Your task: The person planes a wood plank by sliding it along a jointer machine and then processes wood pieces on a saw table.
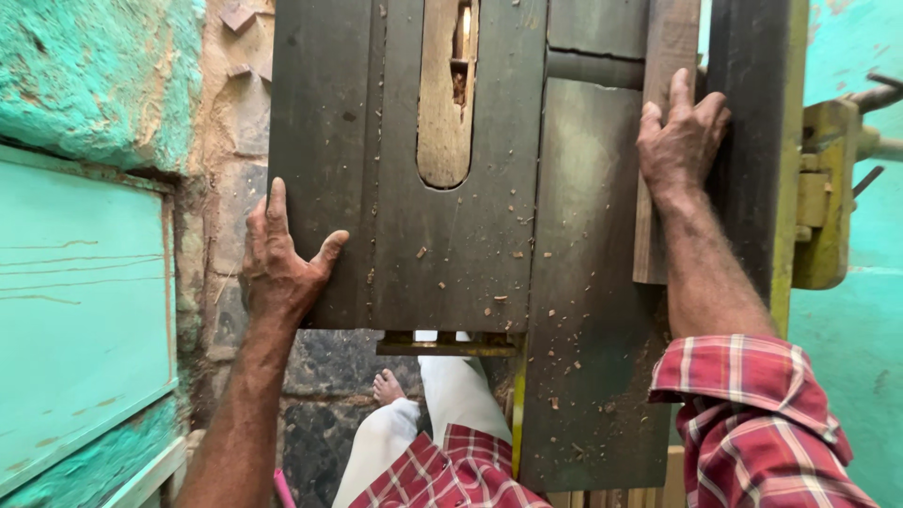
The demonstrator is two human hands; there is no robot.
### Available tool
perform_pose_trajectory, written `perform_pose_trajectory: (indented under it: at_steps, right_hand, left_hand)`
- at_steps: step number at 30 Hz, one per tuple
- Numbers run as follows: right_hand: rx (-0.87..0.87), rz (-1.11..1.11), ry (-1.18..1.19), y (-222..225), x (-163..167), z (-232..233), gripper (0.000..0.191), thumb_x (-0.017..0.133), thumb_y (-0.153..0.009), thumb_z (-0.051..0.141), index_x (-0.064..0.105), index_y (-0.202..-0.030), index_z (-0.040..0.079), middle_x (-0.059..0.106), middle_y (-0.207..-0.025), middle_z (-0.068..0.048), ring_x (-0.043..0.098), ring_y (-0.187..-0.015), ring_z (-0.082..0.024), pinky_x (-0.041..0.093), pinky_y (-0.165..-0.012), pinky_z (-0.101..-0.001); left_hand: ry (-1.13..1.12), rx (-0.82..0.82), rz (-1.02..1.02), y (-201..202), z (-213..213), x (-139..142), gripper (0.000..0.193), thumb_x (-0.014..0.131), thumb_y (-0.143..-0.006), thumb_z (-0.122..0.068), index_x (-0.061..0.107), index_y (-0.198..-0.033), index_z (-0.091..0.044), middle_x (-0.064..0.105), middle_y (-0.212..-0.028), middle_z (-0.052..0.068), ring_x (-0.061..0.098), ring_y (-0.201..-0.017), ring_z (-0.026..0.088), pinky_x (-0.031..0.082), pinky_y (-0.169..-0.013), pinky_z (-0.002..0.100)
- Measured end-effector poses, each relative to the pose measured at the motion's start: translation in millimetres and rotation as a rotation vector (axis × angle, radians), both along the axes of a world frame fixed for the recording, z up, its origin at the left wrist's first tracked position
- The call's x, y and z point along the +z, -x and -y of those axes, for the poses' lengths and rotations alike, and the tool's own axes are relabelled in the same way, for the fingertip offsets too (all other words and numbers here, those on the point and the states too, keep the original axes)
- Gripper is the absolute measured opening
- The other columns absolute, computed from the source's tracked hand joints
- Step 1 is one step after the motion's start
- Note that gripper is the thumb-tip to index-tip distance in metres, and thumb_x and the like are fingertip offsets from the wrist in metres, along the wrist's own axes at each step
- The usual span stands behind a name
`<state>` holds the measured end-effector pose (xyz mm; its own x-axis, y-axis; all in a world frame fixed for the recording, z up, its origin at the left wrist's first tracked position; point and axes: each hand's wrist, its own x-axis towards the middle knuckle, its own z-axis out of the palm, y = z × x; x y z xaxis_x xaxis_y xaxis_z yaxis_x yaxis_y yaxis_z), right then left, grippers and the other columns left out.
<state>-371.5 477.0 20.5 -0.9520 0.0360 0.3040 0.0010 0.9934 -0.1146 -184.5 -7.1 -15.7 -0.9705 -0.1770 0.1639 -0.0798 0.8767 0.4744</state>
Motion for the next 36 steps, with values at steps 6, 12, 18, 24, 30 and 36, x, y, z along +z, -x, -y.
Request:
perform_pose_trajectory:
  at_steps: [6, 12, 18, 24, 30, 36]
  right_hand:
    - [-0.013, -0.007, 0.03, 18, 1, 3, 0.059, 0.074, -0.103, 0.026, 0.055, -0.154, 0.004, 0.047, -0.122, -0.026, 0.049, -0.116, -0.041, 0.047, -0.097, -0.0547]
    - [0.003, -0.02, 0.007, 36, -5, -1, 0.058, 0.074, -0.104, 0.025, 0.055, -0.154, 0.004, 0.047, -0.123, -0.025, 0.048, -0.117, -0.041, 0.047, -0.1, -0.0548]
    - [0.033, -0.021, 0.0, 58, -8, -5, 0.057, 0.074, -0.105, 0.024, 0.055, -0.155, 0.004, 0.048, -0.123, -0.025, 0.049, -0.117, -0.042, 0.046, -0.101, -0.0542]
    - [0.109, -0.064, -0.019, 88, -12, -11, 0.057, 0.074, -0.102, 0.018, 0.057, -0.154, 0.002, 0.049, -0.121, -0.026, 0.05, -0.115, -0.044, 0.046, -0.099, -0.0554]
    - [0.128, -0.037, -0.007, 121, -7, -12, 0.04, 0.068, -0.103, 0.015, 0.063, -0.14, 0.002, 0.05, -0.125, -0.025, 0.053, -0.121, -0.042, 0.049, -0.105, -0.0535]
    - [0.275, -0.167, 0.061, 151, -4, -5, 0.037, 0.07, -0.1, 0.017, 0.067, -0.132, -0.002, 0.051, -0.128, -0.029, 0.053, -0.118, -0.044, 0.048, -0.098, -0.0538]
  left_hand:
    - [0.058, -0.002, 0.004, 3, 1, 0, 0.106, 0.068, -0.087, -0.074, 0.029, -0.165, -0.013, 0.05, -0.145, 0.024, 0.059, -0.128, 0.042, 0.058, -0.094, 0.053]
    - [0.079, -0.022, 0.003, 2, 1, -3, 0.109, 0.067, -0.088, -0.075, 0.028, -0.167, -0.012, 0.049, -0.146, 0.024, 0.059, -0.127, 0.041, 0.059, -0.094, 0.053]
    - [0.049, -0.013, 0.047, 3, 2, 1, 0.11, 0.07, -0.085, -0.072, 0.028, -0.167, -0.011, 0.047, -0.147, 0.025, 0.058, -0.13, 0.042, 0.057, -0.095, 0.054]
    - [0.034, -0.033, 0.033, 3, -1, 3, 0.11, 0.072, -0.086, -0.071, 0.028, -0.168, -0.013, 0.047, -0.149, 0.024, 0.057, -0.133, 0.043, 0.056, -0.101, 0.055]
    - [0.015, -0.002, 0.124, 3, 0, 7, 0.112, 0.072, -0.083, -0.072, 0.027, -0.168, -0.013, 0.045, -0.151, 0.024, 0.055, -0.135, 0.044, 0.055, -0.101, 0.056]
    - [0.039, 0.009, 0.229, 7, 1, 9, 0.116, 0.072, -0.078, -0.071, 0.025, -0.166, -0.012, 0.042, -0.152, 0.027, 0.054, -0.133, 0.044, 0.056, -0.093, 0.055]
